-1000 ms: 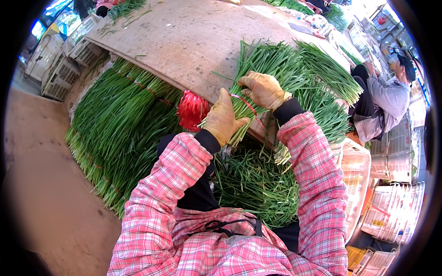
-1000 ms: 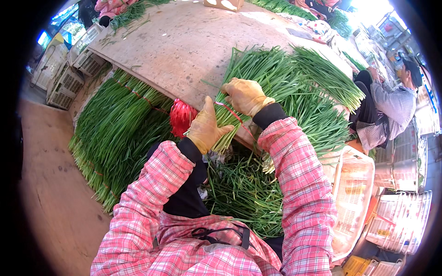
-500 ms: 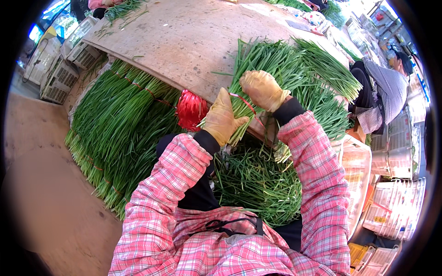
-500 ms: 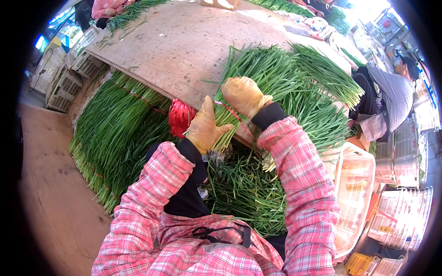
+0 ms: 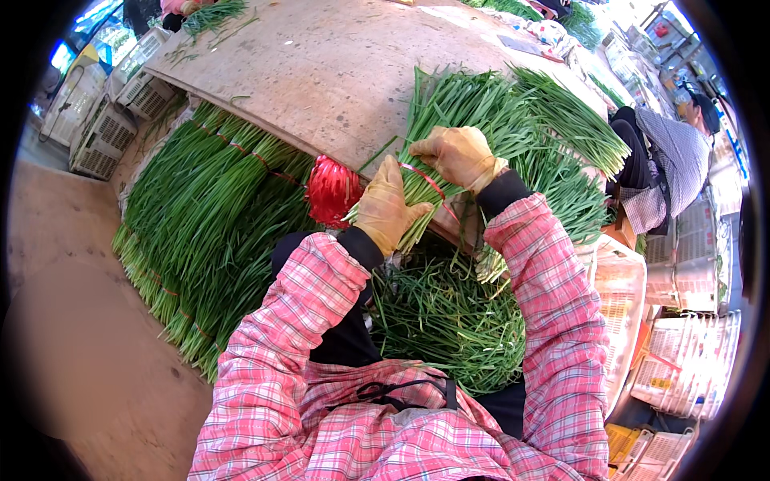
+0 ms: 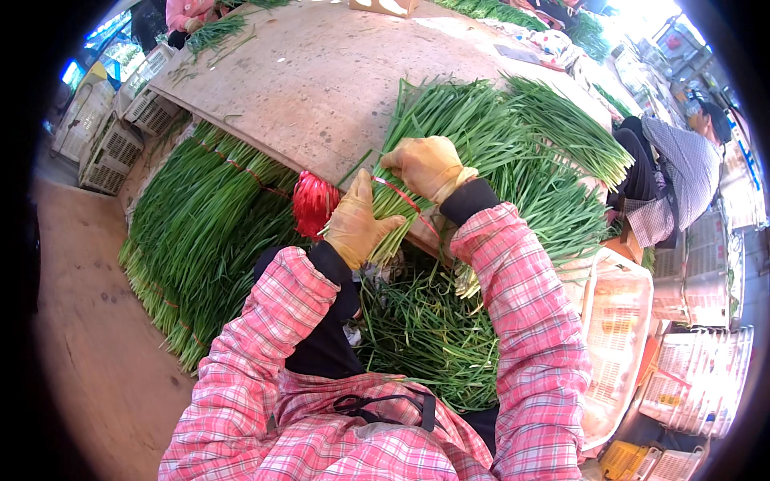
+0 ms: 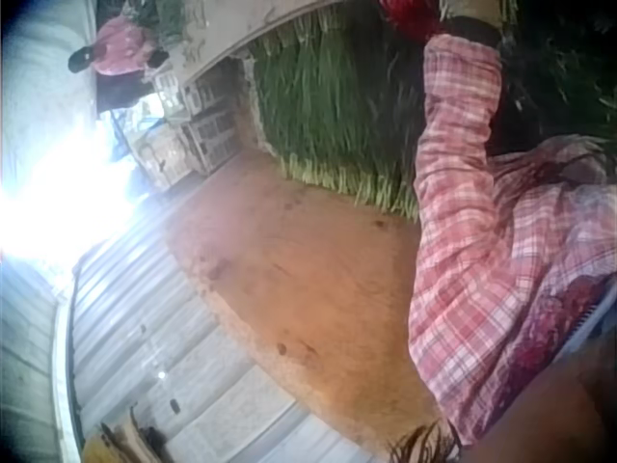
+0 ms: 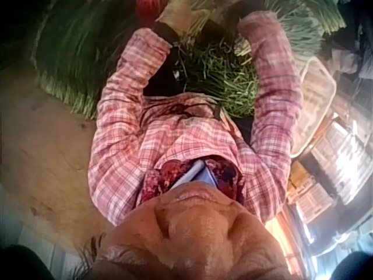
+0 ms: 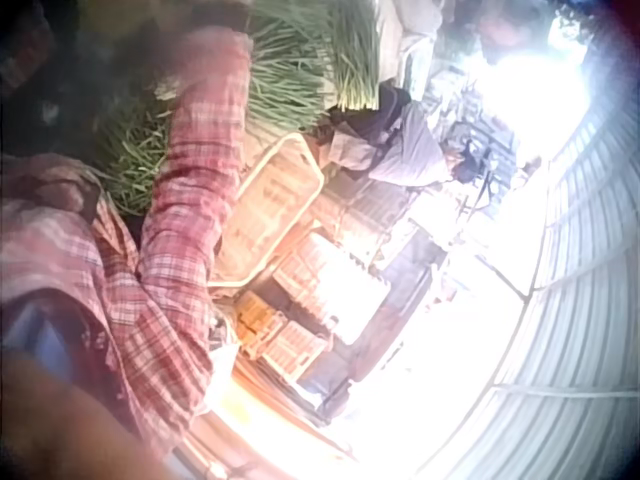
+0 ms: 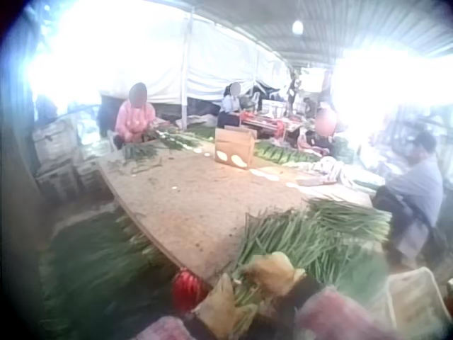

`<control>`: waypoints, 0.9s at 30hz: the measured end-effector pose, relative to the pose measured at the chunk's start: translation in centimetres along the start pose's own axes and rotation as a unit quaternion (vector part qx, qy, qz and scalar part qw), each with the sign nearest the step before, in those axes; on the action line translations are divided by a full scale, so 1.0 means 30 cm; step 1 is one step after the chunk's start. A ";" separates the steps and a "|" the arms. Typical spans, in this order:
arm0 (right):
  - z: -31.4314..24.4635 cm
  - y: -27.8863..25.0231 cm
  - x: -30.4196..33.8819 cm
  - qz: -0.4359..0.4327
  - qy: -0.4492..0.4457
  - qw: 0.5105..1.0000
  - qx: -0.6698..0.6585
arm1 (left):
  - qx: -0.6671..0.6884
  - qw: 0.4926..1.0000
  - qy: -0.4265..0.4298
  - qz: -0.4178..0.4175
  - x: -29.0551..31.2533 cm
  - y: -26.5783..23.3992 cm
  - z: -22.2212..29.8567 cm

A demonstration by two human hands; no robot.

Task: The person bundles chives by gathering the stems into a group, wrapping them with red tape, and cleaning the loose leaves from the bundle by hand.

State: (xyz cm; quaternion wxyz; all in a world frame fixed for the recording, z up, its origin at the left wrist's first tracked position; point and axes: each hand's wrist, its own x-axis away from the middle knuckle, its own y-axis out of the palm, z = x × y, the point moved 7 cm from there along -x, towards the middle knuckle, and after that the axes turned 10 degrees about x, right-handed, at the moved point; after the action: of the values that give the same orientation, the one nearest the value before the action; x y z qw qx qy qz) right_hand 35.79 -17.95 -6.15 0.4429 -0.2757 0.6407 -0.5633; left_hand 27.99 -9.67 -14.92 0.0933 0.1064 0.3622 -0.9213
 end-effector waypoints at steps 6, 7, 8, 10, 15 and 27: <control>-0.017 0.025 -0.030 -0.004 -0.060 0.992 0.109 | 0.002 0.999 0.041 0.029 0.001 0.002 -0.005; -0.011 0.027 -0.029 -0.007 -0.055 0.991 0.125 | 0.002 0.999 0.039 0.031 0.004 0.000 -0.002; -0.001 0.026 -0.027 -0.010 -0.050 0.989 0.141 | 0.002 0.999 0.037 0.033 0.006 -0.003 0.001; -0.001 0.018 -0.021 0.006 -0.050 0.994 0.095 | -0.004 0.999 0.037 0.034 0.007 -0.001 0.008; -0.023 0.014 -0.037 -0.054 -0.051 0.997 0.033 | 0.016 0.998 0.038 0.047 0.016 -0.013 0.014; 0.013 -0.041 0.001 -0.006 -0.040 0.998 0.049 | 0.070 0.995 0.025 0.063 0.026 -0.023 0.017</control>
State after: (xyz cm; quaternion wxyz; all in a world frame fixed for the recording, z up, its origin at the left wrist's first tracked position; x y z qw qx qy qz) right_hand 35.92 -18.43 -4.95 0.4778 -0.2804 0.5925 -0.5849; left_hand 27.01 -9.58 -14.32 0.1341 0.1582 0.2921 -0.9336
